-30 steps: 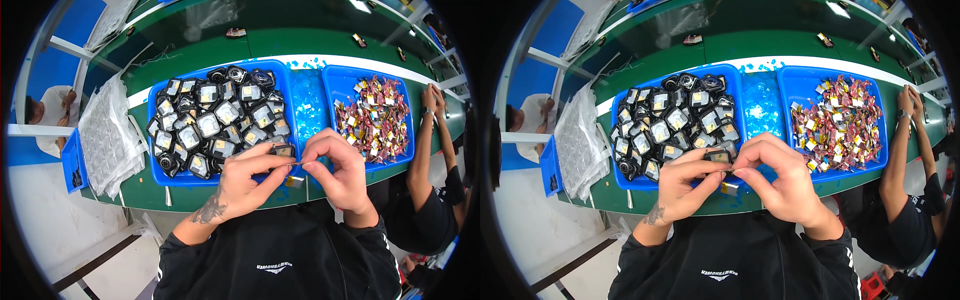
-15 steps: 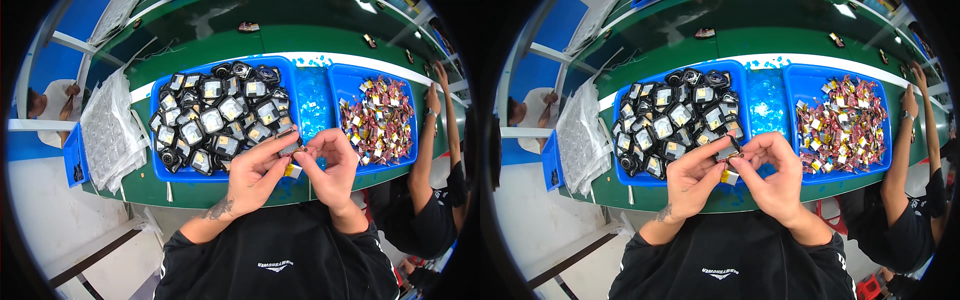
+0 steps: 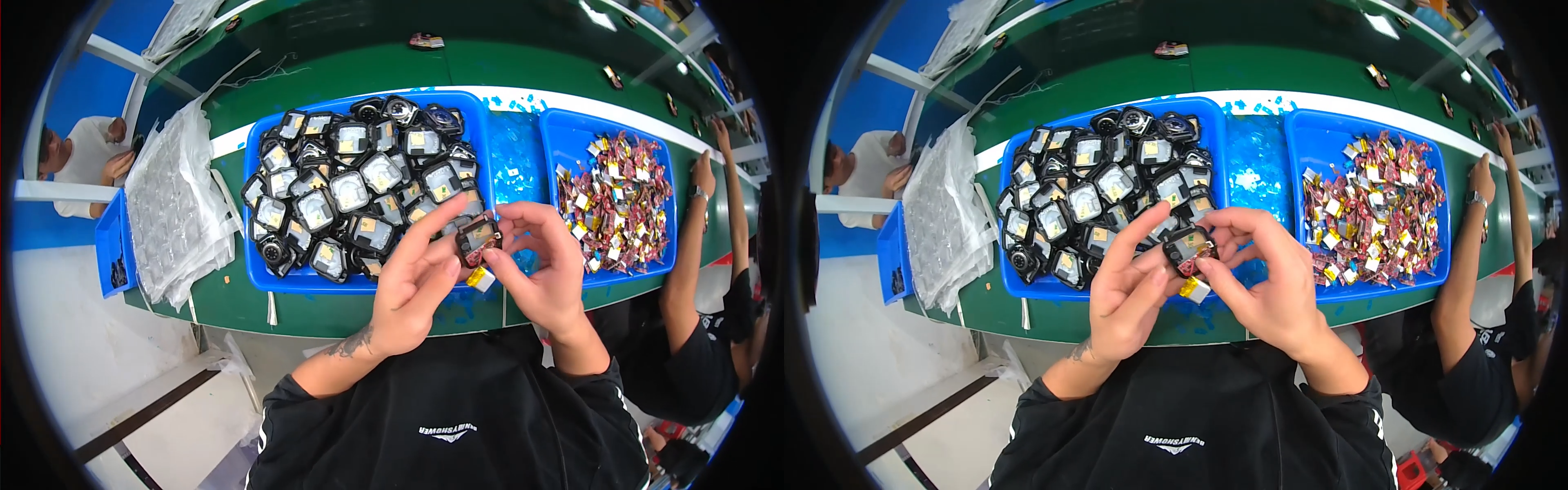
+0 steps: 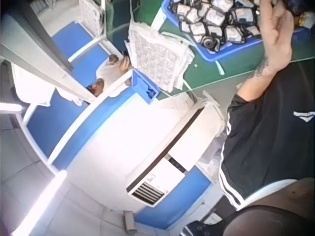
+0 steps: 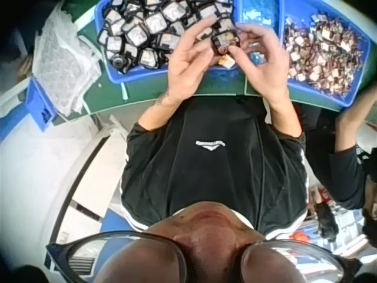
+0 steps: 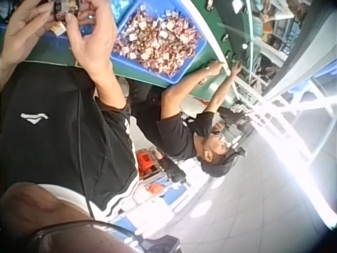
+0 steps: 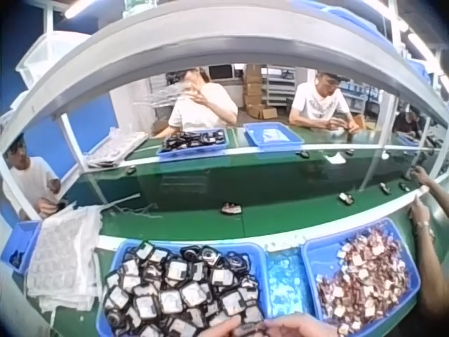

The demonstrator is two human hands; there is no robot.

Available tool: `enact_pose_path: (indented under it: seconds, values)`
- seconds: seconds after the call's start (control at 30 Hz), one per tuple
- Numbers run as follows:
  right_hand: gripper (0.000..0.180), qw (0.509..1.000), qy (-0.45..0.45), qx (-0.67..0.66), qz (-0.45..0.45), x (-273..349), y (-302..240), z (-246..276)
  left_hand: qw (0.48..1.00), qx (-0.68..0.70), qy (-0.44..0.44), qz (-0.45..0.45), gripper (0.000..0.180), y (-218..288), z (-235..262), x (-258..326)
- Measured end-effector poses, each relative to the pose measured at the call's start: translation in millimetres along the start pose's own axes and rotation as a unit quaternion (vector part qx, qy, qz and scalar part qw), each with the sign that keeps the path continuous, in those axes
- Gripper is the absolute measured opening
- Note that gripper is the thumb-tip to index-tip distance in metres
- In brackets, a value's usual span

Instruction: The worker is assembling small electronic components on a factory production line, sorting them into trays.

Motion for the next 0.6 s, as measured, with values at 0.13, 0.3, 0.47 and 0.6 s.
enact_pose_path:
  seconds: [0.13,0.3,0.47,0.6]
  values:
    - [0.042,0.999,-0.042,0.013,-0.011,-14.3,-7.8,-5.3,0.996,0.093,0.0,0.015,0.067,7.7,-5.4,6.9]
    - [0.045,0.992,-0.1,-0.018,-0.068,-76.7,5.5,-1.1,0.897,-0.43,0.027,-0.101,0.049,65.2,26.7,9.7]
    - [0.043,0.986,-0.097,0.075,-0.114,-201.2,69.4,29.7,0.545,-0.802,0.216,-0.116,0.042,114.2,81.8,18.3]
    - [0.042,0.964,-0.07,0.215,-0.142,-245.1,131.6,36.5,0.567,-0.786,0.215,-0.117,0.042,111.8,94.0,20.9]
Point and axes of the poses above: each hand's wrist, its own x-axis away from the middle knuckle, its own z-axis out of the back of the hand, y = z × x, the point moved 8 cm from there along -x, towards the middle knuckle, and after that the axes turned 1 degree about y, right-handed, at the moved point
